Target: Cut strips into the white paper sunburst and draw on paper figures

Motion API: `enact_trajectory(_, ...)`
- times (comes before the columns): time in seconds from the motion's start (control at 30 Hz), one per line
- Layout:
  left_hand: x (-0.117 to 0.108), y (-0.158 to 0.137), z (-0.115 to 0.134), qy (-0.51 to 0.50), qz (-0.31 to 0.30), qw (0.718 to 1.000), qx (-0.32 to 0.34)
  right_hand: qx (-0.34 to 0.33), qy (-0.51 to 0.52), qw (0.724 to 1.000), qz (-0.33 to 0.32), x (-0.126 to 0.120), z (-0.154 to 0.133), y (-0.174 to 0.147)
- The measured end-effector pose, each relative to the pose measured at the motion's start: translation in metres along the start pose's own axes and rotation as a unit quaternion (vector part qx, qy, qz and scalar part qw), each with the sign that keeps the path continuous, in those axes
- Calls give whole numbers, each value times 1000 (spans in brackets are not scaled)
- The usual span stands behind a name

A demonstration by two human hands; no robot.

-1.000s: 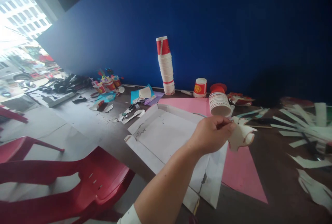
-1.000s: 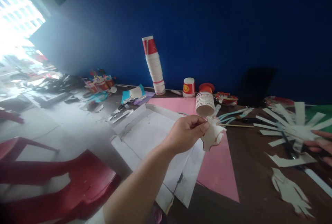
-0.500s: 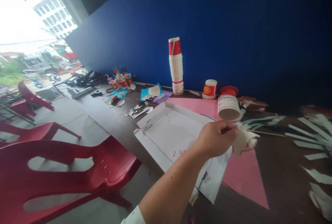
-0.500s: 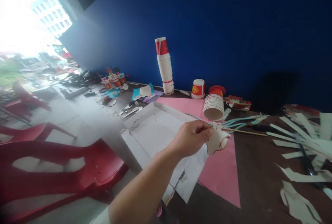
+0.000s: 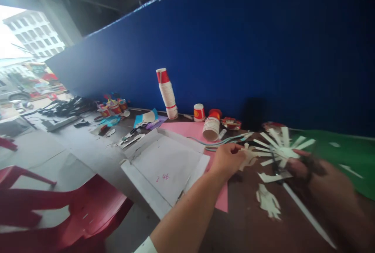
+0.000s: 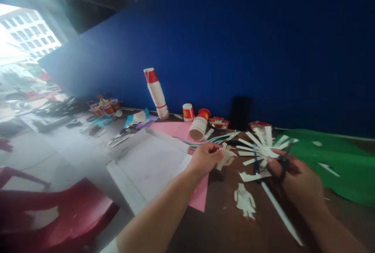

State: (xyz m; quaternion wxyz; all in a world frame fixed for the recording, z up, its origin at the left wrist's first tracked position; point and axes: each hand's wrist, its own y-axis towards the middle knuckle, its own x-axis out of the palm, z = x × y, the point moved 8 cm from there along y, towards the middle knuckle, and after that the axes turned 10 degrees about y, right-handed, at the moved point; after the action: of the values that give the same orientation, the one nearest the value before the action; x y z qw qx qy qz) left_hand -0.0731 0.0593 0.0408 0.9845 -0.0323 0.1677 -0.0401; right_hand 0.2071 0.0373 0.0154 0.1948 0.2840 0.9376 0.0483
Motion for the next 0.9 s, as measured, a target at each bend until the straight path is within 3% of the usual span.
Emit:
enact_trajectory(0.13,49,14,3,-43,9,999,-15,40,93,995,-24,1,-14,-5)
enact_trajectory(0.33,113,27,-18,-167,-19,984,-54,52,225,970,-71,2,-10,-9)
enact_trajectory(0.47,122,24,-24,-219,-44,974,-43,53,278,955,-92,8,-12,-9)
enact_trajectory(0.77,124,16,-22,-208,-97,972,-48,66,333,930,-142,24,0,-8)
enact_trajectory(0.9,117,21,-23,-205,-54,977,-31,67,333,930,-140,25,5,-7)
